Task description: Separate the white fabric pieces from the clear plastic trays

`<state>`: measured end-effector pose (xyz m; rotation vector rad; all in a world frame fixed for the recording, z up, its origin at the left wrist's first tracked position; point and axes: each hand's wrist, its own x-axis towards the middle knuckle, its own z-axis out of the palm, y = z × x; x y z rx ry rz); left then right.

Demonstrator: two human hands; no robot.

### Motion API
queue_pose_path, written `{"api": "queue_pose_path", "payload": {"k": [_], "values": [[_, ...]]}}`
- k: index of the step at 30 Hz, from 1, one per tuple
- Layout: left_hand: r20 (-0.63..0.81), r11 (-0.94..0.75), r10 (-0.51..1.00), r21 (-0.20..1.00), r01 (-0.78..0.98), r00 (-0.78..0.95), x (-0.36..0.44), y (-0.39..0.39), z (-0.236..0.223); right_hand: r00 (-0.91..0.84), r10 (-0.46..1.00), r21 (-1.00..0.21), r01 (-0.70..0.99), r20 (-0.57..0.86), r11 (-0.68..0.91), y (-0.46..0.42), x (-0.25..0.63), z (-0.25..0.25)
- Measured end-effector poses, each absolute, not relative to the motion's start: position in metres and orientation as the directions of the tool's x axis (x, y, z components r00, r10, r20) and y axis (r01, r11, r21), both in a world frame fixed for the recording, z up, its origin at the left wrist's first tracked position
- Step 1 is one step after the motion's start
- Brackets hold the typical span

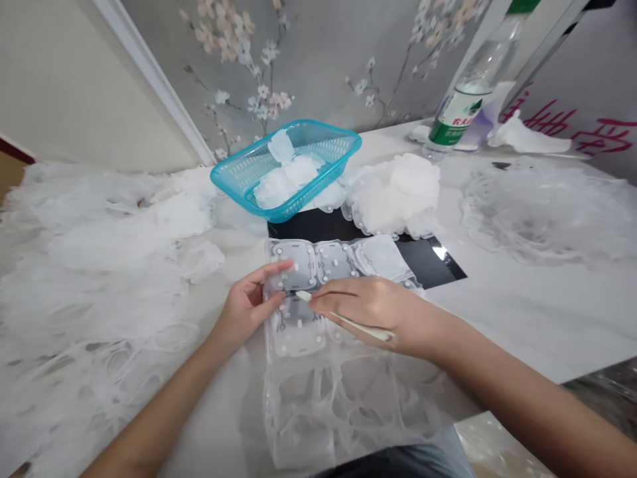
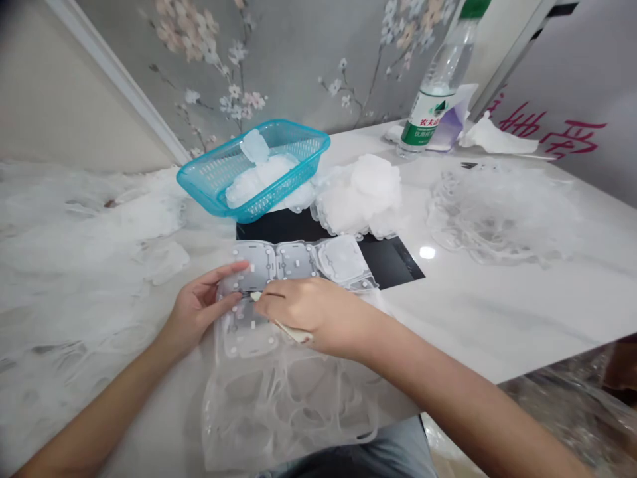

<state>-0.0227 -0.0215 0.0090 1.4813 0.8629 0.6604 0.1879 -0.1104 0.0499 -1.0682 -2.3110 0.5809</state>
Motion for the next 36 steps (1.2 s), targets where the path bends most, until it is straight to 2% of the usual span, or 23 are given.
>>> {"api": "queue_pose_path", "payload": {"k": [9, 22, 36], "values": [[-0.109, 0.072, 0.839, 0.993, 0.090, 0.534, -0.023, -0.021, 0.010, -0.581, 0.779, -0.499, 0.615, 0.238, 0.611, -0.111, 0.189, 0.052], [-0.150, 0.101, 0.853, 0.987, 0.123, 0.500, -0.022, -0.023, 0.011, -0.548, 0.812, -0.591, 0.592, 0.203, 0.547, -0.113, 0.195, 0.066], [-0.157, 0.111, 0.862, 0.986, 0.122, 0.481, -0.021, -0.024, 0.012, -0.519, 0.834, -0.623, 0.592, 0.190, 0.511, -0.114, 0.201, 0.070]]}}
